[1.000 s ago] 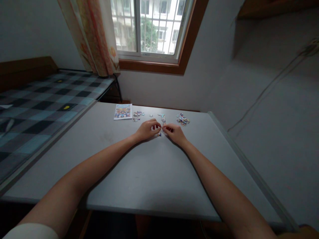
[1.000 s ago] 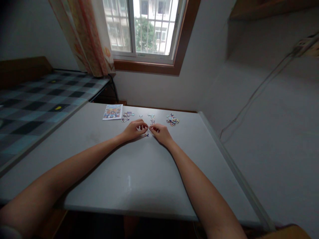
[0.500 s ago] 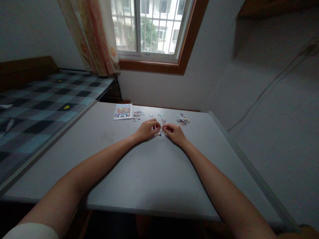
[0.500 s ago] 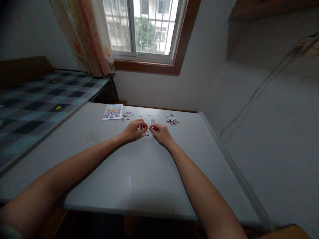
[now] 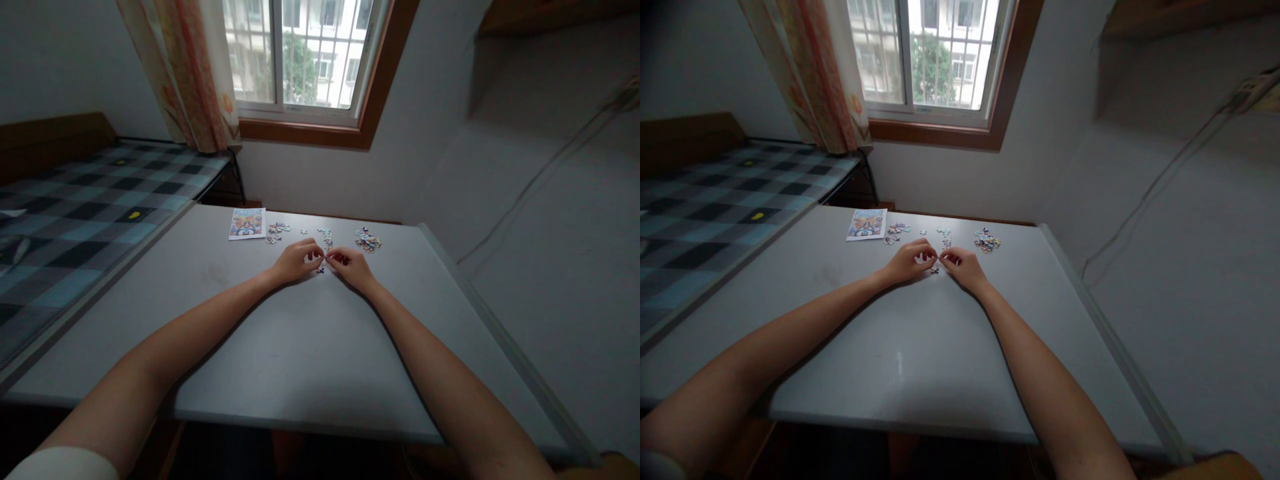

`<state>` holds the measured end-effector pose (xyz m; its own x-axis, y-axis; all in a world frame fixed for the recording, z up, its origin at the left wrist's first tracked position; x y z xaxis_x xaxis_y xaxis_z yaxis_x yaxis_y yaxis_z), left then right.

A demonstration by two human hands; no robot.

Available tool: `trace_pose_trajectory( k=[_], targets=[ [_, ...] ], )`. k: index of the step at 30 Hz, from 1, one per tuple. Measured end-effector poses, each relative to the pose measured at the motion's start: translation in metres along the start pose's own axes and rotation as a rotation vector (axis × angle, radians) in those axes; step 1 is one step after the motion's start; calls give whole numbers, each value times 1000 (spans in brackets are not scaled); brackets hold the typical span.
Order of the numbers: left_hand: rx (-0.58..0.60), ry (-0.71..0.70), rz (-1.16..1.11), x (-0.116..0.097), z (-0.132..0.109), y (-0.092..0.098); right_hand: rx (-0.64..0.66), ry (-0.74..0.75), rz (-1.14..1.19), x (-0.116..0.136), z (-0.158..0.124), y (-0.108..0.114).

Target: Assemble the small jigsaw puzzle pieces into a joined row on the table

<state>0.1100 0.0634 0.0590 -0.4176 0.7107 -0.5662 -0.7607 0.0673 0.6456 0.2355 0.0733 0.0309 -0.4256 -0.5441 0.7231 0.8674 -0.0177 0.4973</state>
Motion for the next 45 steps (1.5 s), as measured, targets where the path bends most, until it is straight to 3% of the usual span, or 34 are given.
trace_pose_trajectory(
  k=[7, 14, 23, 38, 45],
  targets=[
    [18, 47, 53, 8, 0, -2, 6, 2, -9, 5, -1, 0],
    [31, -2, 132, -3, -1, -3, 59, 49, -66, 15, -1, -4],
    [9, -54, 92, -9, -2, 0, 52, 57, -77, 8, -1, -5],
    [36, -20, 121, -3, -1, -4, 58, 58, -52, 17, -1, -5],
    [49, 5, 102, 2, 0, -6, 49, 6, 8, 9, -2, -4]
  ],
)
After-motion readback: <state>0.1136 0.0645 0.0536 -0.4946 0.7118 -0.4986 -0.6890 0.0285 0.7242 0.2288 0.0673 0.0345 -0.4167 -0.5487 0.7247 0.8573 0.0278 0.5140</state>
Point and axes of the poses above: each hand's wrist, its own z-axis towards the middle knuckle, its own y-axis out of the back of the hand, x = y × z, the point moved 10 cm from there along z, towards the middle knuckle, and after that the axes turned 5 degrees about y, right-handed, at the moved point
